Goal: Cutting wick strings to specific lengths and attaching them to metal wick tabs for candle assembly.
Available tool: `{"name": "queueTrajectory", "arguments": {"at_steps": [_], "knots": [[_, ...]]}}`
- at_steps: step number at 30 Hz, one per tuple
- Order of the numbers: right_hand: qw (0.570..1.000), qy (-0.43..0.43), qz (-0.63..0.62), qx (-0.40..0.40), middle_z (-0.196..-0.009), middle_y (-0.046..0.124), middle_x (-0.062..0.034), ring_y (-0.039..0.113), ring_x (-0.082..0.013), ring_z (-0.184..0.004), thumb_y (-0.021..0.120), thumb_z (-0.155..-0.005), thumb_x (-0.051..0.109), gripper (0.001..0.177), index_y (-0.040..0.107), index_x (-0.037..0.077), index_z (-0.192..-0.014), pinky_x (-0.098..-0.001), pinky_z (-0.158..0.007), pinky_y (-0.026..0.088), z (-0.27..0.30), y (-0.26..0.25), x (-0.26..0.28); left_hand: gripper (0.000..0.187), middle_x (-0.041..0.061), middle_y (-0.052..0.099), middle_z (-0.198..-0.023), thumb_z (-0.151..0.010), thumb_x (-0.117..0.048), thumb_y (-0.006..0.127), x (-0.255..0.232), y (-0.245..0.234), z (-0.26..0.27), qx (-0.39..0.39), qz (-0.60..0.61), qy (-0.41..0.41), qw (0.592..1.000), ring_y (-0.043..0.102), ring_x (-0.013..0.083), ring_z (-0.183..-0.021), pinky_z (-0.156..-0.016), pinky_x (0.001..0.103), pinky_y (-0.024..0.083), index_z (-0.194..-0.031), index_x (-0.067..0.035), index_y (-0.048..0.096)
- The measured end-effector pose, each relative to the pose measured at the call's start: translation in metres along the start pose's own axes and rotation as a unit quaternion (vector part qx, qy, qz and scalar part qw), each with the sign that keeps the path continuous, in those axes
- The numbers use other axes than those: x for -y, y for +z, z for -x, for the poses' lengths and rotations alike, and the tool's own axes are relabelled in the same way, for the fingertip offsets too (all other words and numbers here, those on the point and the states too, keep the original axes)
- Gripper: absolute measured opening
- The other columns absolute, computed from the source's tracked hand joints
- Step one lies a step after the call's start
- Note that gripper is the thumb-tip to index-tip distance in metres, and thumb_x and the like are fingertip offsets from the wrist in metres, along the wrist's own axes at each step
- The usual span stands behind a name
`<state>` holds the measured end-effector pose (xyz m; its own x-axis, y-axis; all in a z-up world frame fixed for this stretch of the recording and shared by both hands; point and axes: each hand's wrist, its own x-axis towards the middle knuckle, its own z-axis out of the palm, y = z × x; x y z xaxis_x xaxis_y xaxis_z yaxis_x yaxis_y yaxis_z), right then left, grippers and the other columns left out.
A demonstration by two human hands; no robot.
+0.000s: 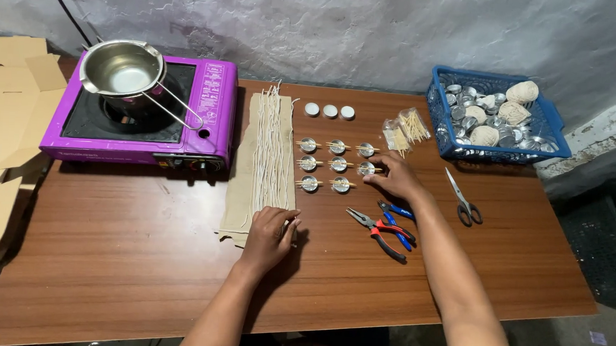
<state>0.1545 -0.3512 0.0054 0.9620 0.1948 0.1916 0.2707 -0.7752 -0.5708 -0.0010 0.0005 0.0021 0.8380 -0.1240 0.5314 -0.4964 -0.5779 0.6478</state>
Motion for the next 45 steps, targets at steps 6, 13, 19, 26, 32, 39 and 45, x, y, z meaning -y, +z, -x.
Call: {"name": "queueTrajectory", "arguments": {"at_steps": [6,13,19,26,32,39,45], "knots": [[1.0,-0.003,0.016,0.004,-0.118,0.068,-0.0067,0.068,-0.0304,-0.111,0.092,-0.073,0.037,0.051,0.077,0.018,-0.118,-0.0391,-0.093,0.056,-0.003,0.003,-0.005,0.014,0.002,0.072,-0.085,-0.093,-0.019,0.076,0.005,0.003,0.002,-0.011,-0.008,0.012,1.0,0.067,0.0207,-0.083,-0.072,0.032,0.046,-0.106,-0.014,0.079],[1.0,0.009,0.003,0.003,-0.114,0.069,-0.0103,0.07,-0.0323,-0.104,0.094,-0.07,0.032,0.054,0.076,0.016,-0.118,-0.0377,-0.083,0.058,-0.001,-0.003,-0.005,0.013,0.001,0.071,-0.085,-0.093,-0.021,0.076,0.008,-0.001,0.0,-0.022,-0.008,0.012,1.0,0.067,0.0212,-0.083,-0.071,0.032,0.047,-0.104,-0.015,0.079],[0.999,0.012,-0.029,-0.007,-0.109,0.069,-0.0152,0.071,-0.0344,-0.095,0.094,-0.07,0.022,0.054,0.076,0.011,-0.12,-0.0362,-0.074,0.058,0.003,-0.007,-0.003,0.012,0.002,0.072,-0.084,-0.094,-0.021,0.075,0.019,-0.015,-0.007,-0.004,-0.034,-0.005,0.999,0.068,0.0221,-0.082,-0.073,0.033,0.048,-0.104,-0.015,0.078],[0.998,0.018,-0.045,-0.049,-0.103,0.069,-0.0115,0.07,-0.0263,-0.084,0.089,-0.078,0.022,0.039,0.078,0.015,-0.114,-0.0336,-0.071,0.056,0.028,-0.005,-0.019,0.014,0.005,0.07,-0.09,-0.092,-0.011,0.071,0.035,-0.044,-0.006,0.034,-0.097,-0.036,0.994,0.067,0.0261,-0.086,-0.077,0.036,0.051,-0.103,-0.014,0.078],[0.998,0.019,-0.008,-0.065,-0.098,0.072,-0.0011,0.071,-0.0227,-0.096,0.081,-0.087,0.022,0.018,0.082,0.024,-0.105,-0.0334,-0.085,0.055,0.07,-0.009,-0.033,0.018,0.011,0.071,-0.095,-0.082,0.0,0.068,0.025,-0.077,-0.004,0.147,-0.063,-0.076,0.984,0.068,0.0344,-0.094,-0.084,0.043,0.053,-0.095,-0.008,0.078],[0.986,0.057,0.062,-0.147,-0.091,0.071,-0.0009,0.071,-0.0237,-0.09,0.079,-0.093,0.018,0.014,0.081,0.023,-0.106,-0.0328,-0.081,0.056,0.108,-0.025,-0.084,0.022,0.013,0.069,-0.096,-0.08,-0.007,0.07,0.039,-0.081,0.0,0.189,-0.067,-0.119,0.973,0.069,0.0329,-0.095,-0.084,0.04,0.057,-0.101,-0.006,0.076],[0.969,0.084,0.102,-0.211,-0.095,0.07,-0.004,0.07,-0.0257,-0.088,0.08,-0.096,0.016,0.016,0.08,0.019,-0.111,-0.0335,-0.078,0.056,0.134,-0.032,-0.115,0.023,0.017,0.07,-0.095,-0.075,-0.005,0.073,0.039,-0.09,0.001,0.218,-0.068,-0.139,0.964,0.069,0.0366,-0.097,-0.086,0.043,0.058,-0.098,-0.003,0.078]]}}
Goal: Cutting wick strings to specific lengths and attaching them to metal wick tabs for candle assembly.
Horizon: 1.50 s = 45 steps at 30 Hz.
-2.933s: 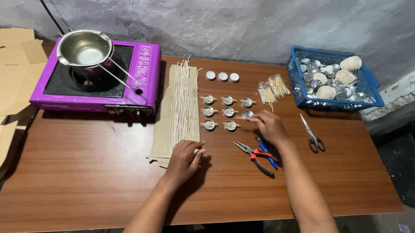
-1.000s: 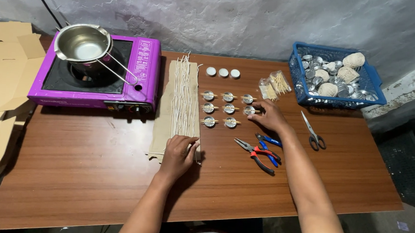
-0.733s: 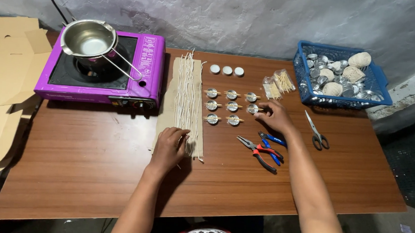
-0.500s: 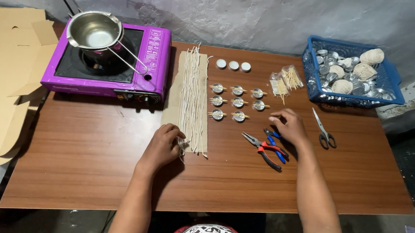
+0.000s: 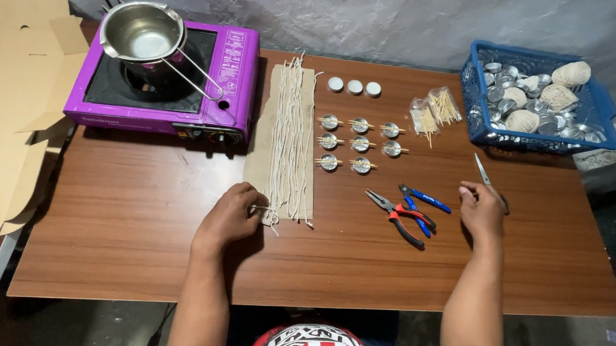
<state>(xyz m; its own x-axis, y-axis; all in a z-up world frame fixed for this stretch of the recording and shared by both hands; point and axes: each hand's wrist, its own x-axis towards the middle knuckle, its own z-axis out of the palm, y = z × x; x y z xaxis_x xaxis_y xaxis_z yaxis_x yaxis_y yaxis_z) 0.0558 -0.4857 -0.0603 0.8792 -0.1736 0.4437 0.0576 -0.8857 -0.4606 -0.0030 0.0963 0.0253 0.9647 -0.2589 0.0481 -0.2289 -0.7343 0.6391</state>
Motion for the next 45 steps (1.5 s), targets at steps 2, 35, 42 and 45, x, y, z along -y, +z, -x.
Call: {"name": "queueTrajectory", "arguments": {"at_steps": [2,35,42,45], "knots": [[0.999,0.009,0.01,-0.032,-0.094,0.068,-0.011,0.069,-0.0327,-0.089,0.077,-0.097,0.008,0.016,0.08,0.013,-0.112,-0.0376,-0.078,0.057,0.004,-0.011,0.007,0.019,0.015,0.069,-0.094,-0.078,-0.007,0.075,0.005,0.002,-0.001,0.006,-0.006,-0.004,1.0,0.069,0.0346,-0.096,-0.086,0.041,0.059,-0.096,-0.005,0.079],[0.94,0.253,0.146,0.175,-0.127,0.059,-0.0282,0.054,-0.0485,-0.125,0.058,-0.1,0.015,0.057,0.051,0.021,-0.156,-0.0541,-0.104,0.044,-0.006,-0.05,0.004,0.007,0.008,0.069,-0.077,-0.083,-0.018,0.075,0.019,0.022,-0.003,-0.112,-0.122,0.067,0.984,0.065,0.032,-0.075,-0.069,0.045,0.05,-0.086,-0.011,0.074],[0.928,0.282,0.136,0.2,-0.103,0.079,-0.0159,0.07,-0.0373,-0.101,0.077,-0.087,0.023,0.038,0.077,0.015,-0.124,-0.044,-0.09,0.052,-0.012,-0.041,-0.02,0.016,0.007,0.062,-0.093,-0.089,-0.001,0.07,-0.028,0.033,-0.014,-0.242,-0.08,0.168,0.952,0.061,0.0291,-0.077,-0.069,0.044,0.041,-0.101,-0.012,0.068],[0.935,0.202,0.221,0.191,-0.094,0.081,-0.0094,0.073,-0.0361,-0.097,0.076,-0.082,0.036,0.033,0.081,0.022,-0.112,-0.0419,-0.088,0.051,-0.008,-0.042,-0.02,0.035,0.011,0.06,-0.096,-0.076,0.01,0.07,-0.031,0.06,-0.024,-0.179,-0.064,0.172,0.967,0.059,0.0336,-0.079,-0.073,0.045,0.042,-0.106,-0.006,0.063]]}}
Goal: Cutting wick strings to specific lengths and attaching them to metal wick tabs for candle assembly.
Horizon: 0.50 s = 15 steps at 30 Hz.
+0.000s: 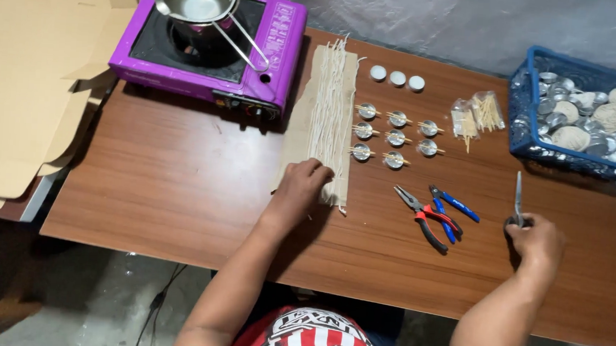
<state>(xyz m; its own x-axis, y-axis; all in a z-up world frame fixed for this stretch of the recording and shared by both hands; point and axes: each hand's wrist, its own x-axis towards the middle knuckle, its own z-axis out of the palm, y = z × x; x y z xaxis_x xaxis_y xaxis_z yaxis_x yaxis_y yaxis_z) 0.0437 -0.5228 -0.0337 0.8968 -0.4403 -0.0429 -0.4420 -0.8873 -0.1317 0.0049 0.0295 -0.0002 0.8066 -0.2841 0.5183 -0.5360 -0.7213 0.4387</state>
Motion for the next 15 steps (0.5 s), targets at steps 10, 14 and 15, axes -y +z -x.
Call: {"name": "queueTrajectory", "arguments": {"at_steps": [10,14,15], "knots": [[0.967,-0.097,-0.106,-0.209,-0.092,0.077,-0.0071,0.073,-0.025,-0.087,0.084,-0.084,0.019,0.044,0.075,0.005,-0.125,-0.0392,-0.09,0.052,0.023,0.011,0.014,0.02,0.014,0.05,-0.084,-0.086,-0.006,0.073,-0.029,0.034,0.005,0.051,0.023,0.02,0.998,0.053,0.0389,-0.063,-0.057,0.052,0.045,-0.094,-0.002,0.055],[0.946,-0.036,-0.29,-0.138,-0.086,0.07,0.0045,0.063,-0.0085,-0.08,0.088,-0.091,0.017,0.038,0.07,0.009,-0.124,-0.0298,-0.072,0.051,0.056,-0.026,0.061,0.019,0.016,0.051,-0.083,-0.082,-0.001,0.07,-0.034,0.036,0.004,0.052,0.031,0.006,0.998,0.053,0.0401,-0.063,-0.055,0.052,0.043,-0.09,-0.001,0.053],[0.921,-0.032,-0.377,-0.094,-0.084,0.066,0.0071,0.055,0.0001,-0.076,0.086,-0.095,0.01,0.036,0.068,0.006,-0.126,-0.0211,-0.069,0.051,0.062,-0.031,0.073,0.018,0.016,0.052,-0.083,-0.081,0.0,0.07,-0.034,0.036,0.004,0.043,0.028,0.012,0.999,0.053,0.0399,-0.063,-0.054,0.052,0.043,-0.089,-0.001,0.053]]}}
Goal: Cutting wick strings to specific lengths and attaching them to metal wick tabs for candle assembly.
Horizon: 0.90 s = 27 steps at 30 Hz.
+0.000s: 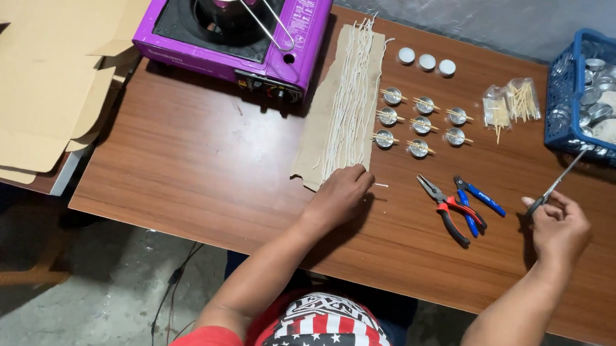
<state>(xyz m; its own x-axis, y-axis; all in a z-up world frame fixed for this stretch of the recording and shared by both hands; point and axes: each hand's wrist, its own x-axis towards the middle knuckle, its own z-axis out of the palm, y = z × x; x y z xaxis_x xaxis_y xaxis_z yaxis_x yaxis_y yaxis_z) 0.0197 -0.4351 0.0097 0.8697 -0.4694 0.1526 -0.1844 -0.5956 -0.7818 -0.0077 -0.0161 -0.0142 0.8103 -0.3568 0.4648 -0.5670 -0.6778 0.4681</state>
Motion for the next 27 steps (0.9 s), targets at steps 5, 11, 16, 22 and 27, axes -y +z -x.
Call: {"name": "queueTrajectory", "arguments": {"at_steps": [5,11,16,22,27], "knots": [[0.974,0.01,-0.167,0.15,-0.106,0.071,-0.0158,0.071,-0.0184,-0.092,0.074,-0.093,-0.003,0.042,0.058,-0.003,-0.132,-0.0266,-0.075,0.06,0.04,0.005,0.062,0.017,0.017,0.054,-0.08,-0.076,0.008,0.065,0.0,-0.006,-0.001,-0.043,0.018,0.018,0.999,0.052,0.0365,-0.064,-0.053,0.047,0.041,-0.086,0.0,0.054],[0.928,-0.037,-0.24,0.282,-0.108,0.072,-0.0184,0.071,-0.0213,-0.085,0.078,-0.079,0.0,0.051,0.064,-0.001,-0.128,-0.0301,-0.068,0.062,0.077,0.041,0.063,0.011,0.01,0.053,-0.08,-0.082,-0.008,0.066,0.013,0.017,0.008,-0.085,-0.051,0.021,0.995,0.056,0.03,-0.066,-0.059,0.041,0.045,-0.093,-0.005,0.062],[0.868,-0.051,-0.277,0.408,-0.083,0.077,-0.02,0.075,-0.0219,-0.069,0.083,-0.076,0.012,0.048,0.069,-0.002,-0.12,-0.0279,-0.049,0.061,0.114,0.073,0.076,0.02,0.006,0.056,-0.081,-0.078,-0.016,0.067,0.025,0.025,0.013,-0.11,-0.101,0.028,0.988,0.062,0.0263,-0.067,-0.061,0.037,0.051,-0.098,-0.009,0.067],[0.85,-0.012,-0.275,0.45,-0.076,0.075,-0.0225,0.075,-0.0225,-0.063,0.085,-0.077,0.009,0.05,0.068,-0.008,-0.12,-0.0257,-0.042,0.058,0.137,0.096,0.058,0.01,0.004,0.057,-0.076,-0.089,-0.016,0.063,0.028,0.023,0.013,-0.135,-0.1,0.028,0.985,0.063,0.0232,-0.064,-0.06,0.032,0.051,-0.095,-0.012,0.07],[0.851,0.018,-0.284,0.442,-0.068,0.072,-0.0222,0.07,-0.021,-0.048,0.082,-0.082,0.013,0.047,0.066,-0.009,-0.121,-0.0237,-0.036,0.054,0.147,0.087,0.087,0.01,0.006,0.059,-0.074,-0.089,-0.012,0.065,0.021,0.018,0.011,-0.132,-0.084,0.021,0.987,0.064,0.0231,-0.062,-0.058,0.032,0.051,-0.095,-0.009,0.072]]}}
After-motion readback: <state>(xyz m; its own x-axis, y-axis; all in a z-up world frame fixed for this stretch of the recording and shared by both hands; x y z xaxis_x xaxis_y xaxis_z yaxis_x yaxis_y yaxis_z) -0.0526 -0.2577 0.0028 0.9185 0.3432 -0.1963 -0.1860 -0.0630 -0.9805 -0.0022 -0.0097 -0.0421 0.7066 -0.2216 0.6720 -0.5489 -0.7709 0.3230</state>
